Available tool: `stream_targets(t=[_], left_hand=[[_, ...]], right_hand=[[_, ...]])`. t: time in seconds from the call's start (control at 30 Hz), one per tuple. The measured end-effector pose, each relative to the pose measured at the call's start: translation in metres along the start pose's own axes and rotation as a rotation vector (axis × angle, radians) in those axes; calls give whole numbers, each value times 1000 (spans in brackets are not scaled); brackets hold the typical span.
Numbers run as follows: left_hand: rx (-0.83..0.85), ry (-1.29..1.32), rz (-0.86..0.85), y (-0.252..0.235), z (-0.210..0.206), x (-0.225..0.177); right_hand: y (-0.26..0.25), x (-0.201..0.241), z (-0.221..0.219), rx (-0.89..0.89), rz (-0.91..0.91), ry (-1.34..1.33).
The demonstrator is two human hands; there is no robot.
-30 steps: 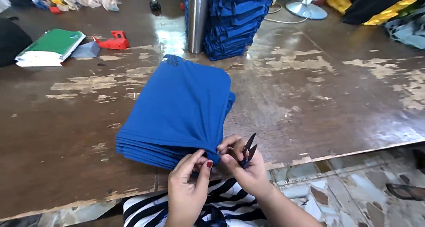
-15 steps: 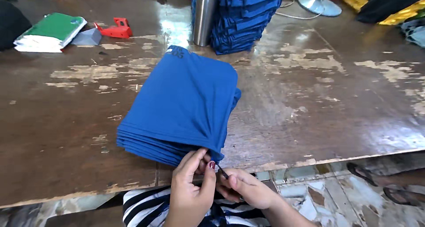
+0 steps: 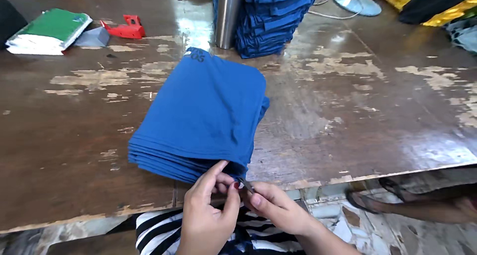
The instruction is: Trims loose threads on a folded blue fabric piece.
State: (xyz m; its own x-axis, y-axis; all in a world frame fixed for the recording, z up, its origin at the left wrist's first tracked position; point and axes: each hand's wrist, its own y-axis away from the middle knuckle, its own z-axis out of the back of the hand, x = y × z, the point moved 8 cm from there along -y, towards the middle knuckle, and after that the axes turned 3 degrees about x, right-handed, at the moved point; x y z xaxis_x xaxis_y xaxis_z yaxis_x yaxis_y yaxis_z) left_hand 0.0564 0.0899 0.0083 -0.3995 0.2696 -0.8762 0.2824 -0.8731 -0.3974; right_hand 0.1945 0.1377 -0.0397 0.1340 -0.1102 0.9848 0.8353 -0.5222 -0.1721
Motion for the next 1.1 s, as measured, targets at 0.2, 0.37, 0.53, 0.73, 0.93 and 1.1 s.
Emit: stream_targets(t=[0.2, 0.37, 0.53, 0.73, 0.93, 1.1], left_hand=[[647, 77, -149, 19, 18, -27], [429, -12, -188, 13, 20, -25], [186, -178, -112, 10, 21, -6], [117, -15, -109, 7, 9, 2], [72, -198, -41, 1, -7, 11], [42, -107, -24, -3, -13, 6]], right_hand=[[-15, 39, 35, -285, 222, 512], [-48, 86, 40, -359, 408, 766], [-24, 156, 46, -422, 737, 553], [-38, 45, 33, -208, 141, 865], [-32, 19, 42, -422, 303, -185], [-38, 11, 40, -432, 273, -422]])
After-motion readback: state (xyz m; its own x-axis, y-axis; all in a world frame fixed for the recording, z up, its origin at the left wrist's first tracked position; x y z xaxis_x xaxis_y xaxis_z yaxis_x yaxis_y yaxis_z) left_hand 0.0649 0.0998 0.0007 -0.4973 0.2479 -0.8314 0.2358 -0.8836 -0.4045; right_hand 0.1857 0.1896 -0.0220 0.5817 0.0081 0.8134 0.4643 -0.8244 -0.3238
